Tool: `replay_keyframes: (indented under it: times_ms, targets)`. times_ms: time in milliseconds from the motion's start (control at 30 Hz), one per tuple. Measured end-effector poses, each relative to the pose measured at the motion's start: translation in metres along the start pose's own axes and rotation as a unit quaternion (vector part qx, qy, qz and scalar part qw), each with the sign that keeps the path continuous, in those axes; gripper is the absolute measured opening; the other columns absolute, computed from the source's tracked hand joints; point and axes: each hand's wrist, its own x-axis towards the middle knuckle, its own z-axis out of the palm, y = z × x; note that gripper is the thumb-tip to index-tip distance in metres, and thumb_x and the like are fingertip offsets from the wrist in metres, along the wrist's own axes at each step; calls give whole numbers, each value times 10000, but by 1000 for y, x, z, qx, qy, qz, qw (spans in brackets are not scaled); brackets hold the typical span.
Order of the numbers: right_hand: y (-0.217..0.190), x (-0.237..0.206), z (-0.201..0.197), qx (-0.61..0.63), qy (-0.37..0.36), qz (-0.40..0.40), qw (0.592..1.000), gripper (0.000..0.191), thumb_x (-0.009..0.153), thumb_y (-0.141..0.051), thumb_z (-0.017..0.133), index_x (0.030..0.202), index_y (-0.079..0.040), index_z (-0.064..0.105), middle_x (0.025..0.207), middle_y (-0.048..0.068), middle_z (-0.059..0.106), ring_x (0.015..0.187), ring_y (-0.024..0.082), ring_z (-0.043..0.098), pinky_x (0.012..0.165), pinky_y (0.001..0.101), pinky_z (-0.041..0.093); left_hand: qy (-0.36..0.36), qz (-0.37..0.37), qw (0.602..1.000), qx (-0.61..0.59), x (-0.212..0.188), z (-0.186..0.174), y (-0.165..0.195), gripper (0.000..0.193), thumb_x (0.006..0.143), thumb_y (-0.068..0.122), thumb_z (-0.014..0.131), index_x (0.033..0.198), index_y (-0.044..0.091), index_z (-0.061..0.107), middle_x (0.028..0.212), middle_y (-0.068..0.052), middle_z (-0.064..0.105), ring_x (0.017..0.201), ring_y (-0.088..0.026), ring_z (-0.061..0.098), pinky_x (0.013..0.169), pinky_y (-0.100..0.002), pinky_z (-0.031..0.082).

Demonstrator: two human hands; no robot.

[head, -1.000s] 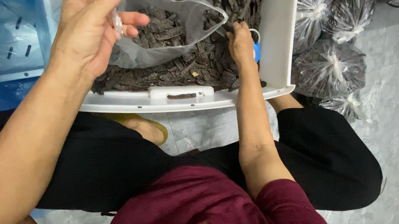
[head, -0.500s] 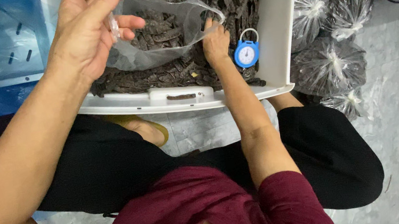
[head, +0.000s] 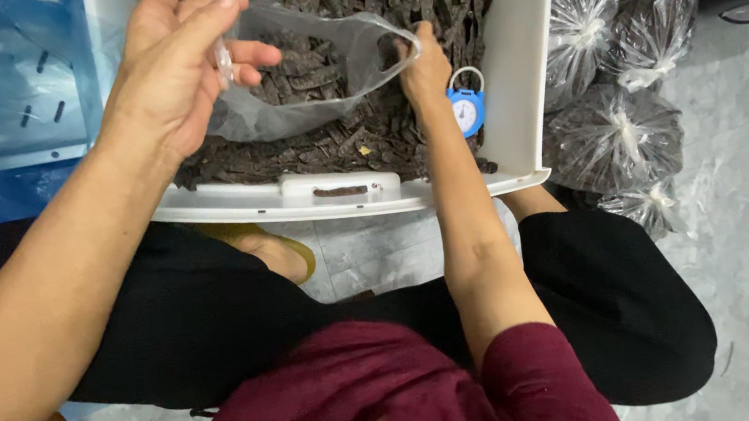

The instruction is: The person sits on the floor and packs dark dried items from a white bin into a clear plastic bag. They repeatedly scoop the items by hand and place them into the bag, then set the filled bag aside.

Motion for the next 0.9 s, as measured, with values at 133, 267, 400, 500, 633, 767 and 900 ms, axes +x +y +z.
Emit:
replay_keyframes:
  times_ms: [133, 267, 400, 500, 633, 767, 900]
  targets:
    - [-12, 11, 11, -45, -26, 25, 998, 659, 760, -431, 852, 1135, -25, 492, 943, 228, 717, 871, 445, 706, 720, 534, 569, 35, -12, 999, 14, 4, 5, 3, 836, 1039, 170, 694, 1658, 45, 145, 1374, -184, 531, 901, -270, 744, 676, -309, 603]
    - [-8, 26, 10, -23, -10, 15, 1000, 637, 763, -341, 849, 1233, -30, 553, 978, 241, 718, 915, 465, 690, 756, 549, 556, 28, -12, 999, 11, 9, 8, 3, 872, 1022, 178, 676, 1660, 49, 97, 1386, -212, 515, 896, -270, 749, 665, -299, 604]
    - [27, 33, -2, 95, 4, -51, 994, 399, 844, -206, 796, 1162, -36, 624, 1050, 250, 722, 992, 461, 692, 844, 525, 557, 34, -16, 999, 32, 10, 4, 0, 847, 1040, 171, 685, 1663, 32, 128, 1425, -223, 504, 906, -270, 748, 680, -299, 614]
    - [58, 29, -25, 118, -57, -104, 986, 366, 885, -139, 766, 1169, -11, 573, 1079, 266, 713, 1062, 472, 675, 873, 525, 548, 14, -3, 999, 41, 6, 2, -2, 823, 1073, 177, 680, 1683, 32, 148, 1459, -233, 507, 946, -263, 752, 716, -286, 614]
    - [63, 14, -39, -80, -201, -93, 972, 405, 928, -193, 774, 1235, -42, 556, 1107, 268, 709, 1052, 479, 649, 870, 559, 516, 7, -6, 999, 43, 4, 6, -3, 791, 1073, 179, 682, 1677, 36, 190, 1425, -237, 513, 938, -251, 749, 710, -273, 609]
    - [37, -4, -29, -171, -211, -68, 960, 714, 751, -290, 869, 1334, -90, 508, 1158, 212, 676, 993, 425, 686, 778, 529, 548, 7, -6, 999, 49, 3, 10, -2, 774, 1075, 177, 680, 1666, 40, 199, 1423, -225, 523, 940, -248, 752, 709, -268, 606]
    - [17, -18, -4, -220, -156, -40, 962, 809, 685, -344, 879, 1347, -69, 503, 1196, 210, 632, 963, 407, 706, 738, 489, 584, 5, -1, 999, 40, 2, 8, -4, 774, 1081, 174, 684, 1679, 29, 213, 1411, -232, 513, 940, -257, 749, 712, -278, 607]
